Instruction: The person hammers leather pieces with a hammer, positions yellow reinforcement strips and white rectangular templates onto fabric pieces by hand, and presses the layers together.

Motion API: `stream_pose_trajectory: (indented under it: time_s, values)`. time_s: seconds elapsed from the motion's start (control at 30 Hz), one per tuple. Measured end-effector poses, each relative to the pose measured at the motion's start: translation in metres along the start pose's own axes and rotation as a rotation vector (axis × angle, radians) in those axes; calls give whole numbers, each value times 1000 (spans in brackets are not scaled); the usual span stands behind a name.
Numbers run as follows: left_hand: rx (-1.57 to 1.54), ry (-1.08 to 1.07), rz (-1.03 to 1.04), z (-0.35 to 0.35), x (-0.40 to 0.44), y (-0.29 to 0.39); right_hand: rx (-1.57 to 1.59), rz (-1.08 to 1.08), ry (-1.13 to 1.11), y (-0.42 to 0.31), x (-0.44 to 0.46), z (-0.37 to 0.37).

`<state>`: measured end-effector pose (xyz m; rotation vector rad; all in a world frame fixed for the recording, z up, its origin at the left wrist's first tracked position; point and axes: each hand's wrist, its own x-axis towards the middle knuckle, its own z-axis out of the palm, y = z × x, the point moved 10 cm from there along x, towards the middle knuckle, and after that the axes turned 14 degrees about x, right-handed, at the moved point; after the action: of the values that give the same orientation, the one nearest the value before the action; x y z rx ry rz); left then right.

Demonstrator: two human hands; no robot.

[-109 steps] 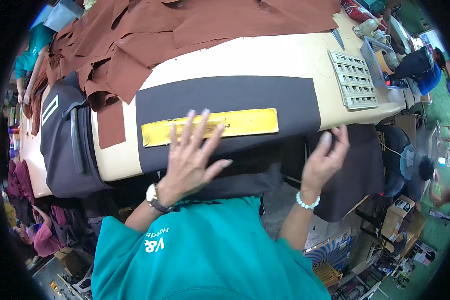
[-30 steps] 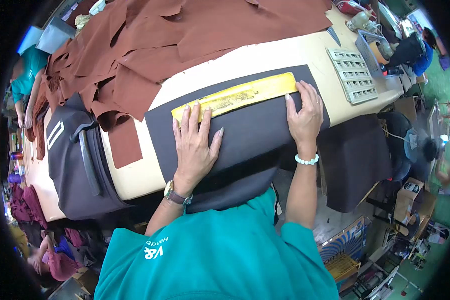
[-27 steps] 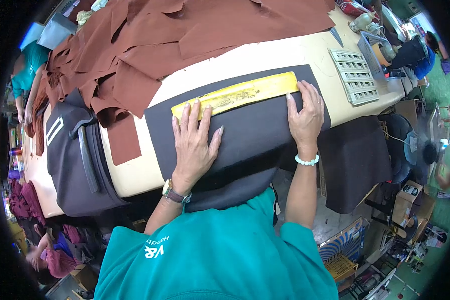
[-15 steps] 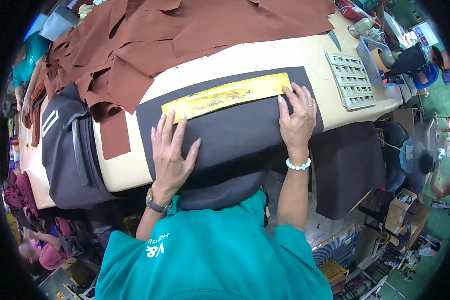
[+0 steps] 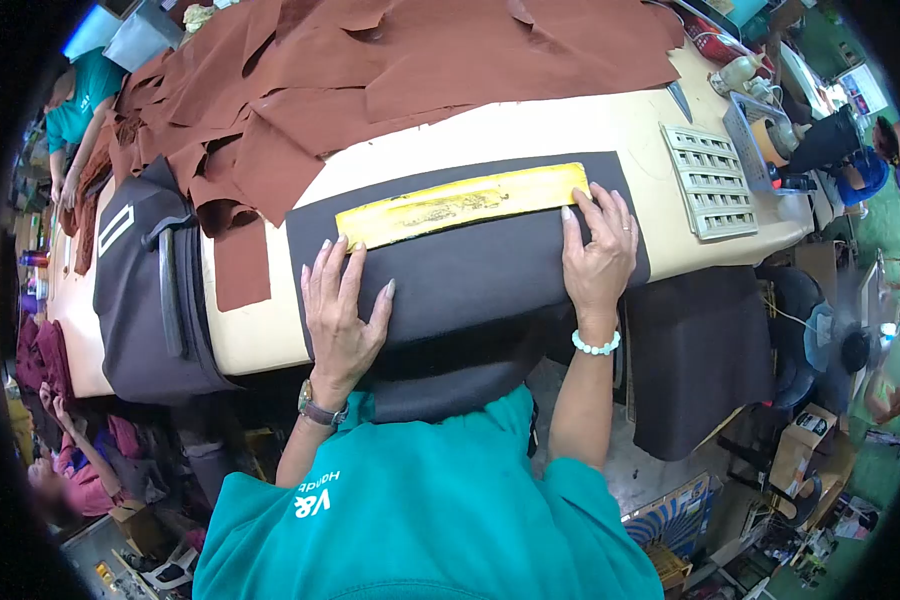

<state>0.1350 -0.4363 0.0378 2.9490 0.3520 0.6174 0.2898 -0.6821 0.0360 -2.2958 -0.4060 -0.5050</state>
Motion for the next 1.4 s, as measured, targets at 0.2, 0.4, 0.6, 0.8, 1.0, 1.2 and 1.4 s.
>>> stream_pose_trajectory:
  time_s: [0.2, 0.4, 0.6, 0.8, 1.0, 1.2, 1.4]
  values:
    - [-66, -40, 44, 3, 0, 2, 7, -3, 15, 0, 0, -1]
    - [-96, -33, 75, 0, 0, 5, 3, 7, 31, 0, -1, -3]
    - [-118, 11, 62, -5, -2, 2, -12, 9, 27, 0, 1, -3]
    - [-145, 4, 67, -3, -3, 1, -13, 5, 26, 0, -1, -2]
    - [-157, -29, 84, -1, -1, 3, -21, 12, 26, 1, 0, -3]
    - [-164, -39, 85, -1, -1, 3, -26, 17, 22, 2, 0, -2]
    - [-149, -34, 83, -1, -1, 3, -17, 19, 19, 2, 0, -2]
